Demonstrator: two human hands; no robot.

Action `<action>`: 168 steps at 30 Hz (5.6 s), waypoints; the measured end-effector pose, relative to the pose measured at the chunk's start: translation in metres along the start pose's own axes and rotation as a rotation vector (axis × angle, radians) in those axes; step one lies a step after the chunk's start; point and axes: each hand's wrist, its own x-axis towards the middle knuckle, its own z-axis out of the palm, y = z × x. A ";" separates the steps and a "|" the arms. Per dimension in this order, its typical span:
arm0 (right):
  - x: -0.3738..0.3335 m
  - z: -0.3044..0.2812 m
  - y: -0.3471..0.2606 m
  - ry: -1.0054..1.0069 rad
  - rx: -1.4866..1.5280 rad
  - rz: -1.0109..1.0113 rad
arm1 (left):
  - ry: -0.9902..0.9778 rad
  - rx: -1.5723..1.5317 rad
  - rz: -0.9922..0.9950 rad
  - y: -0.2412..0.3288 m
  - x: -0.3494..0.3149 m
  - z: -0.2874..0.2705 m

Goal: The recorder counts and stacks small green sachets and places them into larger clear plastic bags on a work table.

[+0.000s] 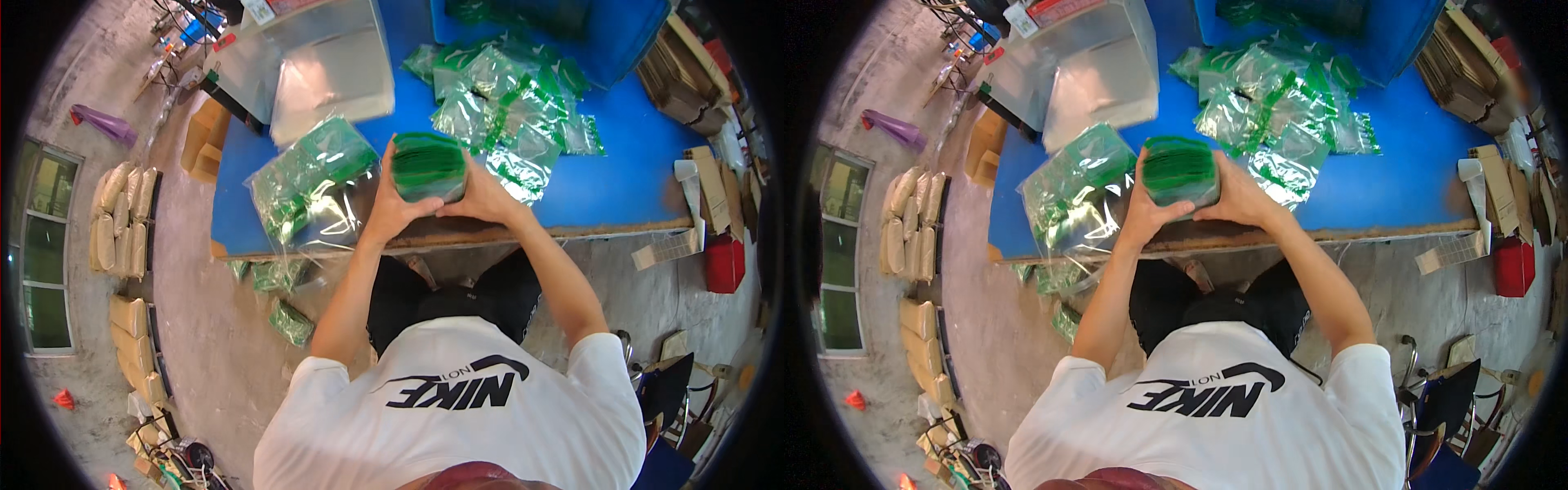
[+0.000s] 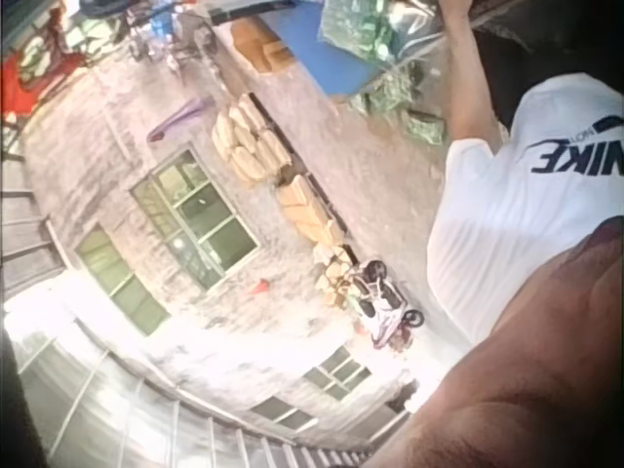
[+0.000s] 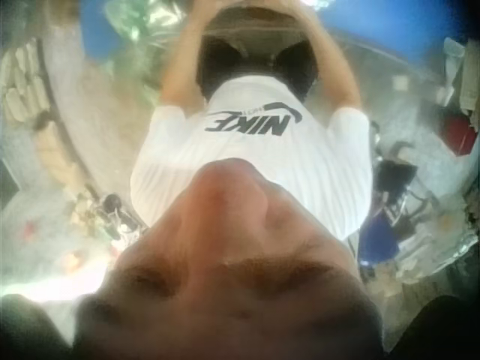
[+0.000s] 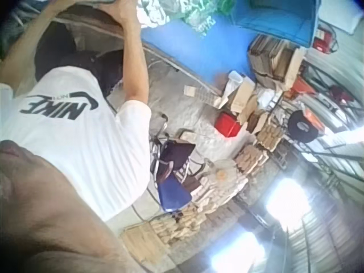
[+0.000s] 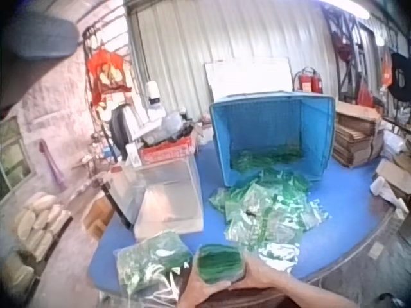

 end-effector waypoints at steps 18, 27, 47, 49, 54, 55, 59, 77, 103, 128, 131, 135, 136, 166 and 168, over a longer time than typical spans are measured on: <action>0.005 0.008 0.040 0.029 -0.244 -0.112 | 0.118 0.245 -0.066 -0.005 0.002 -0.001; -0.016 -0.014 -0.016 -0.131 -0.063 0.075 | 0.018 0.154 -0.066 0.008 -0.005 0.015; -0.077 0.041 -0.046 -0.208 1.545 0.517 | 0.049 -0.318 -0.224 0.036 -0.049 -0.009; -0.069 0.026 -0.040 -0.178 1.340 0.479 | -0.007 -0.831 -0.110 0.054 -0.057 -0.001; -0.070 0.020 -0.059 -0.076 0.301 0.187 | 0.166 -0.395 -0.199 0.049 -0.071 0.014; -0.072 0.025 -0.058 -0.034 0.372 0.195 | 0.213 -0.432 -0.235 0.050 -0.072 0.017; -0.072 0.021 -0.061 -0.001 0.392 0.115 | 0.304 -0.268 -0.153 0.055 -0.082 0.017; -0.050 0.030 -0.069 0.002 0.501 0.145 | 0.400 1.229 0.323 0.108 -0.068 -0.080; 0.083 0.092 -0.041 0.065 0.676 0.411 | 0.326 0.150 -0.500 0.071 -0.017 -0.194; -0.006 0.067 -0.064 0.046 0.655 0.347 | -0.017 -0.008 -0.379 0.052 -0.009 -0.108; 0.014 0.102 -0.040 0.312 0.351 0.013 | 0.062 -0.095 -0.524 0.070 -0.003 -0.103; -0.008 0.064 -0.038 0.131 0.743 0.261 | 0.016 0.103 -0.497 0.061 -0.018 -0.125; -0.007 0.062 -0.036 0.128 0.746 0.258 | -0.016 0.068 -0.504 0.061 -0.024 -0.124; -0.034 0.074 -0.012 -0.352 0.392 0.016 | -0.139 0.560 -0.367 0.073 -0.008 -0.129; -0.032 0.081 -0.020 -0.341 0.199 -0.092 | -0.178 0.572 -0.403 0.077 0.001 -0.120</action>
